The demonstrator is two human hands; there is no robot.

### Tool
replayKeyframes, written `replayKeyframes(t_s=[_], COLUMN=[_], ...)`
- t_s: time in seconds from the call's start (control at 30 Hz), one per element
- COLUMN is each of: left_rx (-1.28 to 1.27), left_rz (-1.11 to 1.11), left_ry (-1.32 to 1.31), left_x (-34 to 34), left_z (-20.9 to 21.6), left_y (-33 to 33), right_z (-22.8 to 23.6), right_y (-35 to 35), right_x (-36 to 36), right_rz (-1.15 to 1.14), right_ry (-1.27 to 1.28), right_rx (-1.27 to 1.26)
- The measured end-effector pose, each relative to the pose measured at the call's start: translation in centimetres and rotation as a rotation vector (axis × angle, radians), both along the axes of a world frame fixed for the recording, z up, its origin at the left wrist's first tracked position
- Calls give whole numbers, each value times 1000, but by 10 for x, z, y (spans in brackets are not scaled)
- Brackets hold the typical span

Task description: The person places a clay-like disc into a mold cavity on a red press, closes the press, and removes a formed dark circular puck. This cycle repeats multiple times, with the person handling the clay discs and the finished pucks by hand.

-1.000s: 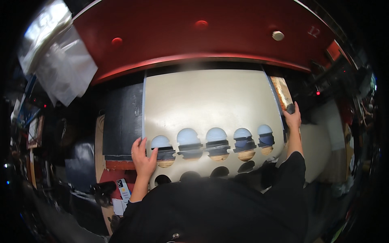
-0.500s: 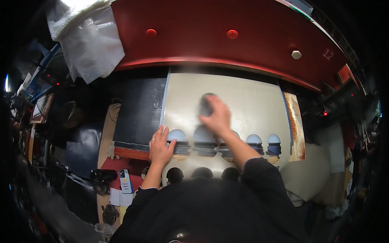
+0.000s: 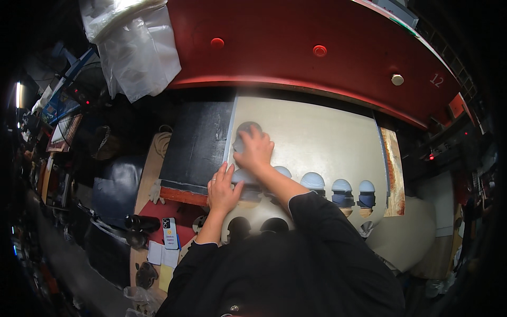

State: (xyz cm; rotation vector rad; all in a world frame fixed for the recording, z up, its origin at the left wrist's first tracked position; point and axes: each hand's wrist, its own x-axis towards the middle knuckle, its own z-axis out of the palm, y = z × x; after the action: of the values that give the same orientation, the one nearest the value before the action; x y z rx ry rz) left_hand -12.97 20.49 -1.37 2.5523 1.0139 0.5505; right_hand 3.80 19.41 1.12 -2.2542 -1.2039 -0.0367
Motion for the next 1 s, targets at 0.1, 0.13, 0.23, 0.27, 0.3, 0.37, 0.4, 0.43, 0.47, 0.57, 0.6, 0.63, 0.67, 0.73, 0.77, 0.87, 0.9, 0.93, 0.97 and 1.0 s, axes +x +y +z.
replayKeyframes(t_s=[0.1, 0.13, 0.23, 0.27, 0.3, 0.37, 0.4, 0.43, 0.47, 0.57, 0.6, 0.63, 0.67, 0.73, 0.77, 0.87, 0.9, 0.93, 0.97, 1.0], left_rx=[30, 37, 62, 73, 26, -76, -40, -6, -9, 150, 125, 175, 190, 170, 191, 142, 187, 220, 244, 260], left_rz=[-2, -5, 13, 21, 87, 210, 183, 159, 154, 131, 151, 162, 152, 146, 129, 131, 134, 139, 154, 133], left_ry=[4, 6, -57, -91, -98, -110, -112, -117, -104, -207, -235, -260, -264, -280, -273, -259, -238, -226, -212, -226], left_x=[2, 2, -5, -8, -13, -25, -29, -30, -30, -22, -18, -14, -11, -5, -3, 7, 13, 21, 32, 42], left_z=[2, 3, 6, 7, 7, 5, 2, -1, -5, -14, -16, -17, -18, -18, -17, -15, -15, -15, -17, -18], left_y=[1, 1, -1, -1, -5, -16, -18, -20, -21, -18, -16, -15, -13, -9, -6, 6, 12, 21, 31, 39], right_z=[0, 0, 2, 4, 4, 3, 4, 5, 6, -4, -10, -18, -26, -40, -43, -43, -41, -40, -40, -38], right_y=[7, 7, -12, -24, -43, -100, -135, -169, -201, -262, -271, -272, -270, -259, -256, -245, -239, -231, -222, -214], right_x=[-6, -5, 4, 11, 17, 27, 29, 32, 32, 26, 22, 23, 26, 32, 36, 50, 57, 64, 74, 83], right_rz=[-43, -44, 29, 75, 111, 174, 197, 164, 131, -43, -98, -143, -156, -155, -151, -166, -172, -180, -185, -192], right_ry=[-25, -12, 79, 97, 94, 48, 2, -7, -43, -122, -126, -141, -212, -366, -432, -441, -429, -415, -395, -402], right_rx=[15, -9, -2, 55, 69, 122, 156, 111, 107, 25, 24, 60, 33, 43, 43, 49, 47, 47, 34, 48])
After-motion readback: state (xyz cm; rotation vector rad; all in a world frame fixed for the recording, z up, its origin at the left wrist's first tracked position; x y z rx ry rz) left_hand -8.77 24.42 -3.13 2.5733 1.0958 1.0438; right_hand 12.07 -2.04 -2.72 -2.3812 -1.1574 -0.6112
